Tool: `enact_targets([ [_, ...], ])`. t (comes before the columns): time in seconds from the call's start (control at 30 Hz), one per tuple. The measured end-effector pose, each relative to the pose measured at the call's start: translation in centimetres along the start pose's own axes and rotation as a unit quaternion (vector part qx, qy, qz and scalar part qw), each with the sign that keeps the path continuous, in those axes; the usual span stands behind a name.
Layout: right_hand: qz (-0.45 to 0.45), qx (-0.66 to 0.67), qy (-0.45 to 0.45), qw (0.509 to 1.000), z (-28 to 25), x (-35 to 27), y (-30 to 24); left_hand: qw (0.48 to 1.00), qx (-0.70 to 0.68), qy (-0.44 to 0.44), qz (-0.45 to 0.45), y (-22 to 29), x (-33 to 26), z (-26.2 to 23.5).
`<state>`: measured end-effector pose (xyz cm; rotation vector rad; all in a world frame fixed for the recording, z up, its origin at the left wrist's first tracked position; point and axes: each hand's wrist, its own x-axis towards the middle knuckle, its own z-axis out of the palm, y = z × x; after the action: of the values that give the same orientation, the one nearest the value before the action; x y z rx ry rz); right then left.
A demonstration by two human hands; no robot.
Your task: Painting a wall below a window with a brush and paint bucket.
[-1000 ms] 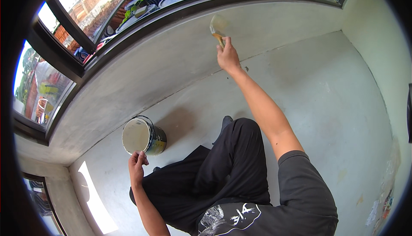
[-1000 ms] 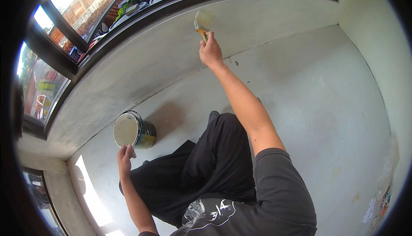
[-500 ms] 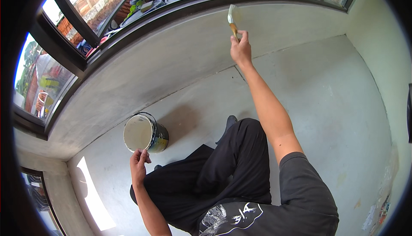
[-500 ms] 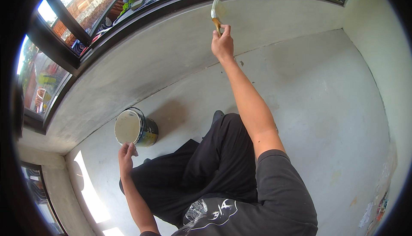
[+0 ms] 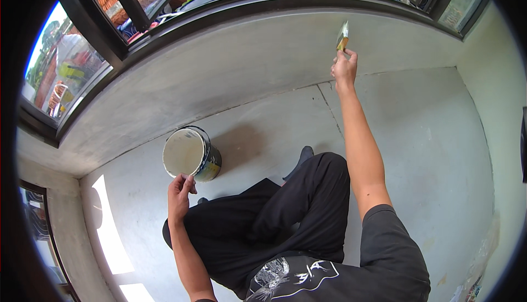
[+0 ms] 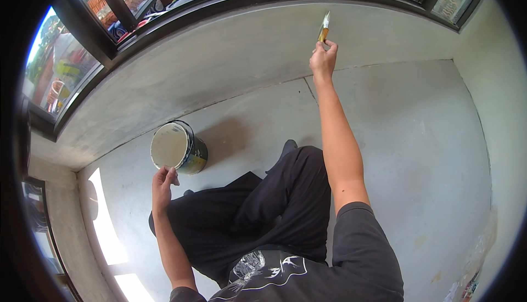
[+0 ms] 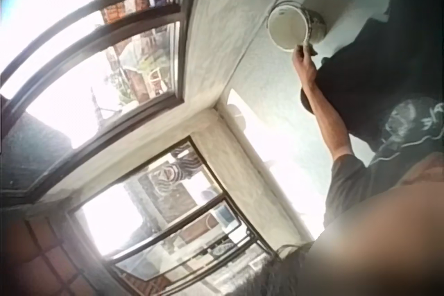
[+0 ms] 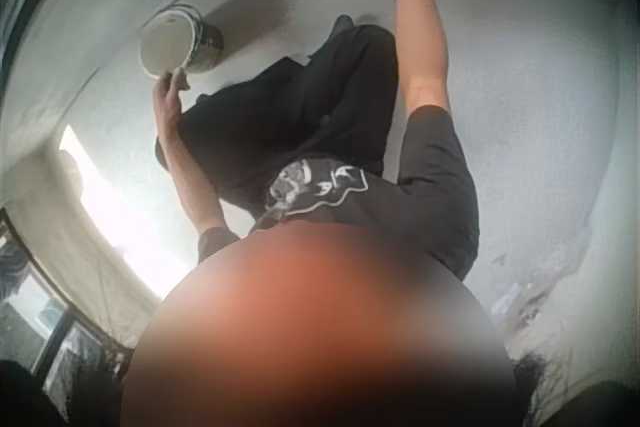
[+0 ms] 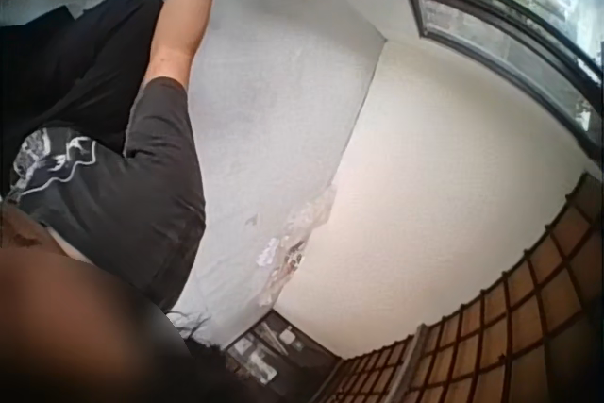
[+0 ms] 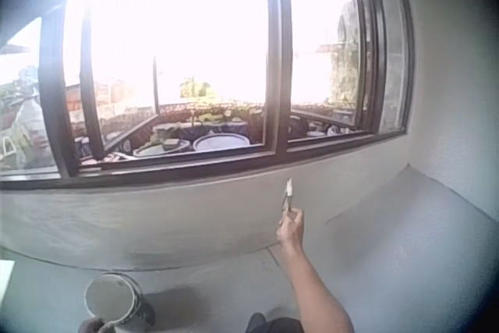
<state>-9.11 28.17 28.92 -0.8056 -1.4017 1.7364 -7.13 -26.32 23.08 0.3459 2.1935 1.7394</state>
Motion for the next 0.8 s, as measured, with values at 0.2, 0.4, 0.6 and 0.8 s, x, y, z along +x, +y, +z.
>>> enact_targets([
  [0.2,-0.078,-0.105,-0.085,0.988,13.0,-9.3,3.7,1.000,0.007,0.023,-0.004,-0.8,-0.3,-1.0],
  [0.4,-0.010,-0.056,-0.259,0.964,19.7,-19.8,5.0,0.999,0.021,0.044,0.008,-1.2,0.4,-0.5],
  [0.6,-0.041,-0.109,-0.369,0.922,12.4,-11.2,10.9,0.998,0.047,0.050,0.006,-0.7,0.4,-0.2],
  [0.8,-0.014,-0.191,-0.234,0.953,-5.2,5.0,14.0,0.997,0.059,0.047,-0.007,-0.9,0.5,-0.3],
])
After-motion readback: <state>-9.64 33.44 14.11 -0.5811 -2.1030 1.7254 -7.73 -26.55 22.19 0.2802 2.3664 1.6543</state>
